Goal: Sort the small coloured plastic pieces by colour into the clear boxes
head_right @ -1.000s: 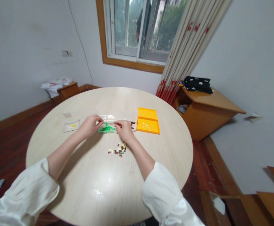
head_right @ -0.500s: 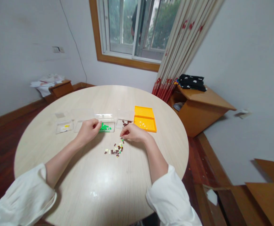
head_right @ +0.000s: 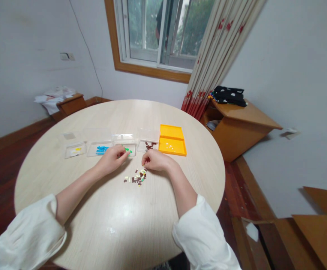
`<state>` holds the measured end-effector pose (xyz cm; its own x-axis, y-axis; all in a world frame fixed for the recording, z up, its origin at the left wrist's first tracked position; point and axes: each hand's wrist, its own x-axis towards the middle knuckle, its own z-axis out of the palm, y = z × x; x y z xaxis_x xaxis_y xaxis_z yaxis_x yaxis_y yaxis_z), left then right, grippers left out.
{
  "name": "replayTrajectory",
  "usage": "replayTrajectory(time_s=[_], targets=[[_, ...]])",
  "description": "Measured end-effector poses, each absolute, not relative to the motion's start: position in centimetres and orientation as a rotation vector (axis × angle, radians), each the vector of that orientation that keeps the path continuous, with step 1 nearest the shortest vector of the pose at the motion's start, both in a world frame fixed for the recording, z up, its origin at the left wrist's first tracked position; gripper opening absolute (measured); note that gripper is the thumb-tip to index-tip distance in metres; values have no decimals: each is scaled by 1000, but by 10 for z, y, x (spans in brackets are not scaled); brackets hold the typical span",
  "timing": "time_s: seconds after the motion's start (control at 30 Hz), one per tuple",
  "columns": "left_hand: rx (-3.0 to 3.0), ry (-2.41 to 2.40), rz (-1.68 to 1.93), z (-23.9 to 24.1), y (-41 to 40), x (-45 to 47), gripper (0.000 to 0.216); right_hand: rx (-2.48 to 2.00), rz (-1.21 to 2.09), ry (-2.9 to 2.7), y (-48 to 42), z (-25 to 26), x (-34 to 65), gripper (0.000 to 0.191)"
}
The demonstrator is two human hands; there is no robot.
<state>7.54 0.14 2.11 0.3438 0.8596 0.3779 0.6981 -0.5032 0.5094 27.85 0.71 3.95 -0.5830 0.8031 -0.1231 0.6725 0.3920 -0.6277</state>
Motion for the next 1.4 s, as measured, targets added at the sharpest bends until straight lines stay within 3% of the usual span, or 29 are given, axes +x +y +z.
replayTrajectory(time_s=[0.23, 0.47, 0.6, 0.87, 1.13, 1.27, 1.4], targets=[[2129, 1338, 938, 28, -8, 84, 27, -1280, 796, -2475, 4, 38, 273, 20], [975, 955, 756, 23, -9, 93, 16, -1120, 812, -2255, 1, 47, 267, 15], [777, 901, 726, 25, -9, 93, 15, -1060, 821, -2229, 1, 45, 265, 13], [733, 902, 747, 28, -11, 93, 16, -1021, 808, -2237, 2, 42, 264, 19], [1026, 1042, 826, 40, -5, 76, 3, -1077, 734, -2244, 0, 51, 266, 18], [1310, 1364, 1085, 61, 6, 37, 8, -1217, 729, -2412, 3, 43, 269, 16], [1410, 2001, 1237, 67, 15, -15, 16, -1340, 704, -2543, 4, 37, 270, 19]])
